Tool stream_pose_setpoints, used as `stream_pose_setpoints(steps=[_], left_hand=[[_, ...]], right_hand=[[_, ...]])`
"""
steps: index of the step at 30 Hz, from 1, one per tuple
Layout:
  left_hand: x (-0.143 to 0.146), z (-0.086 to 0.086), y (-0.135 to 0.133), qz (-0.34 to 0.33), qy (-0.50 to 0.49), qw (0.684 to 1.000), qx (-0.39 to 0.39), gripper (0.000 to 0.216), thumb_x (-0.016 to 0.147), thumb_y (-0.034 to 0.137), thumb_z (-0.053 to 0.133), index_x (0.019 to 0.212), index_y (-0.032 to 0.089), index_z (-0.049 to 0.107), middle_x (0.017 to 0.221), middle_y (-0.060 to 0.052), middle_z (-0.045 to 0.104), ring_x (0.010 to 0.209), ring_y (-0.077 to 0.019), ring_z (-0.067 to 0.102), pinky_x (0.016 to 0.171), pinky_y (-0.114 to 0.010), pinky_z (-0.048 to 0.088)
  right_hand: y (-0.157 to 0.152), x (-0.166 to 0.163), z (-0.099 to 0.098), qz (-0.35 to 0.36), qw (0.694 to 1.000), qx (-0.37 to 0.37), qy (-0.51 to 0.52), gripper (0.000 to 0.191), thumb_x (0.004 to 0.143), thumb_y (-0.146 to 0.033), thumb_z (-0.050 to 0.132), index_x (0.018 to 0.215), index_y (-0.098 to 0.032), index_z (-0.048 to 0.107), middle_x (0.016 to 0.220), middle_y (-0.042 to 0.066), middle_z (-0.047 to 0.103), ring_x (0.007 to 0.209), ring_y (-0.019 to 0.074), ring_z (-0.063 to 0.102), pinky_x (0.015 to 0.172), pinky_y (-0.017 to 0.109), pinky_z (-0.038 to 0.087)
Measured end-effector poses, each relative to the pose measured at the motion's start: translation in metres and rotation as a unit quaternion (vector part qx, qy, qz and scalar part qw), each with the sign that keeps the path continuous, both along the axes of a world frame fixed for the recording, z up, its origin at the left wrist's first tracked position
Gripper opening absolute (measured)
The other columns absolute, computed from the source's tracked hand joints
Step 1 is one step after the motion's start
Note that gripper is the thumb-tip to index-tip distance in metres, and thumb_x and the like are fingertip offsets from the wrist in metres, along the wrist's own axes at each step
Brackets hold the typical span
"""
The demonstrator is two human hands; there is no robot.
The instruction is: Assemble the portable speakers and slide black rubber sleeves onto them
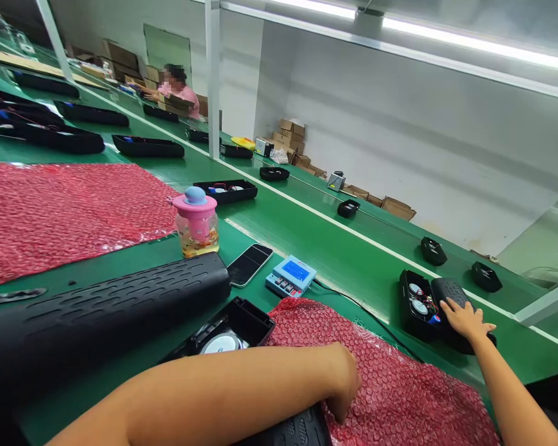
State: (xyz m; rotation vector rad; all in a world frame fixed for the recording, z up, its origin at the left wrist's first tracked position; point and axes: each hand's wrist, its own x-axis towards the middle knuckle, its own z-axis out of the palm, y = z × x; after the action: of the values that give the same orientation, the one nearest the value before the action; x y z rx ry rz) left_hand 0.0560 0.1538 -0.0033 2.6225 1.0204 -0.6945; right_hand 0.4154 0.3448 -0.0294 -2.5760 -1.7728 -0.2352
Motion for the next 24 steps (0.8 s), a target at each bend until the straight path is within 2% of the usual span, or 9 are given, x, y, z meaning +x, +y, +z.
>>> stream_pose_setpoints(steps=[3, 7, 9, 11, 13, 16, 18, 20, 24], left_hand=[[-0.001, -0.002, 0.0, 0.001, -0.006, 1.0, 0.001, 0.048, 0.062, 0.041, 0.072, 0.1, 0.013, 0.068, 0.098, -0.018, 0.068, 0.089, -0.0316, 0.063, 0.075, -0.04, 0.051], [0.0, -0.003, 0.002, 0.003, -0.006, 1.0, -0.005, 0.045, 0.058, 0.032, 0.074, 0.098, 0.012, 0.069, 0.095, -0.017, 0.069, 0.086, -0.0314, 0.064, 0.072, -0.039, 0.052], [0.001, -0.004, 0.003, 0.003, -0.005, 1.0, -0.011, 0.043, 0.056, 0.029, 0.074, 0.096, 0.013, 0.07, 0.095, -0.016, 0.069, 0.085, -0.0316, 0.064, 0.07, -0.039, 0.052], [0.001, -0.006, 0.005, 0.002, -0.007, 1.0, -0.013, 0.042, 0.055, 0.028, 0.075, 0.095, 0.013, 0.071, 0.095, -0.016, 0.069, 0.085, -0.0319, 0.064, 0.069, -0.039, 0.052], [0.002, -0.008, 0.005, 0.001, -0.015, 1.0, -0.011, 0.043, 0.055, 0.029, 0.074, 0.095, 0.013, 0.07, 0.096, -0.016, 0.069, 0.085, -0.0324, 0.064, 0.069, -0.04, 0.052], [0.003, -0.014, 0.007, -0.001, -0.024, 1.0, -0.008, 0.043, 0.055, 0.031, 0.074, 0.094, 0.013, 0.071, 0.093, -0.016, 0.07, 0.084, -0.0334, 0.064, 0.068, -0.042, 0.052], [0.004, -0.018, 0.008, 0.004, -0.028, 1.0, -0.007, 0.039, 0.055, 0.031, 0.073, 0.091, 0.015, 0.071, 0.088, -0.015, 0.071, 0.081, -0.0332, 0.064, 0.067, -0.042, 0.051], [0.004, -0.022, 0.009, 0.011, -0.034, 0.999, -0.008, 0.038, 0.055, 0.032, 0.073, 0.091, 0.017, 0.071, 0.086, -0.014, 0.071, 0.079, -0.0321, 0.064, 0.067, -0.04, 0.051], [0.002, -0.02, 0.007, 0.014, -0.03, 0.999, -0.001, 0.043, 0.057, 0.031, 0.072, 0.096, 0.015, 0.07, 0.092, -0.015, 0.07, 0.082, -0.0309, 0.064, 0.07, -0.039, 0.05]], right_hand=[[-0.005, 0.022, -0.001, -0.019, 1.0, 0.019, -0.009, 0.058, 0.089, -0.057, 0.014, 0.135, -0.032, 0.04, 0.146, 0.009, 0.027, 0.13, 0.0394, 0.025, 0.091, 0.068, 0.025], [-0.016, 0.043, -0.006, -0.047, 0.997, 0.045, -0.036, 0.058, 0.09, -0.047, 0.016, 0.138, -0.022, 0.036, 0.138, 0.016, 0.038, 0.12, 0.0373, 0.04, 0.086, 0.063, 0.034], [-0.021, 0.044, -0.008, -0.043, 0.996, 0.052, -0.055, 0.058, 0.09, -0.045, 0.018, 0.138, -0.017, 0.037, 0.134, 0.019, 0.042, 0.115, 0.0388, 0.045, 0.082, 0.062, 0.037], [-0.025, 0.038, -0.011, -0.019, 0.995, 0.055, -0.085, 0.056, 0.088, -0.04, 0.027, 0.137, -0.014, 0.037, 0.134, 0.024, 0.039, 0.119, 0.0433, 0.04, 0.083, 0.068, 0.032], [-0.027, 0.027, -0.012, 0.056, 0.99, 0.048, -0.119, 0.055, 0.084, -0.029, 0.036, 0.139, -0.019, 0.035, 0.142, 0.02, 0.03, 0.13, 0.0412, 0.025, 0.091, 0.07, 0.022], [-0.028, 0.01, -0.009, 0.221, 0.964, 0.014, -0.148, 0.062, 0.076, -0.009, 0.039, 0.133, -0.032, 0.042, 0.148, 0.003, 0.025, 0.137, 0.0239, 0.015, 0.107, 0.053, 0.016], [-0.027, 0.0, -0.003, 0.296, 0.943, -0.012, -0.15, 0.057, 0.074, -0.004, 0.038, 0.121, -0.03, 0.056, 0.141, 0.002, 0.039, 0.134, 0.021, 0.026, 0.107, 0.045, 0.022], [-0.022, -0.013, 0.003, 0.342, 0.928, -0.029, -0.147, 0.043, 0.074, -0.007, 0.045, 0.108, -0.025, 0.064, 0.129, 0.006, 0.052, 0.126, 0.0243, 0.039, 0.104, 0.043, 0.028], [-0.008, -0.057, 0.008, 0.403, 0.906, -0.036, -0.127, 0.025, 0.075, -0.032, 0.061, 0.098, -0.022, 0.066, 0.109, 0.007, 0.061, 0.105, 0.0242, 0.054, 0.092, 0.035, 0.039]])
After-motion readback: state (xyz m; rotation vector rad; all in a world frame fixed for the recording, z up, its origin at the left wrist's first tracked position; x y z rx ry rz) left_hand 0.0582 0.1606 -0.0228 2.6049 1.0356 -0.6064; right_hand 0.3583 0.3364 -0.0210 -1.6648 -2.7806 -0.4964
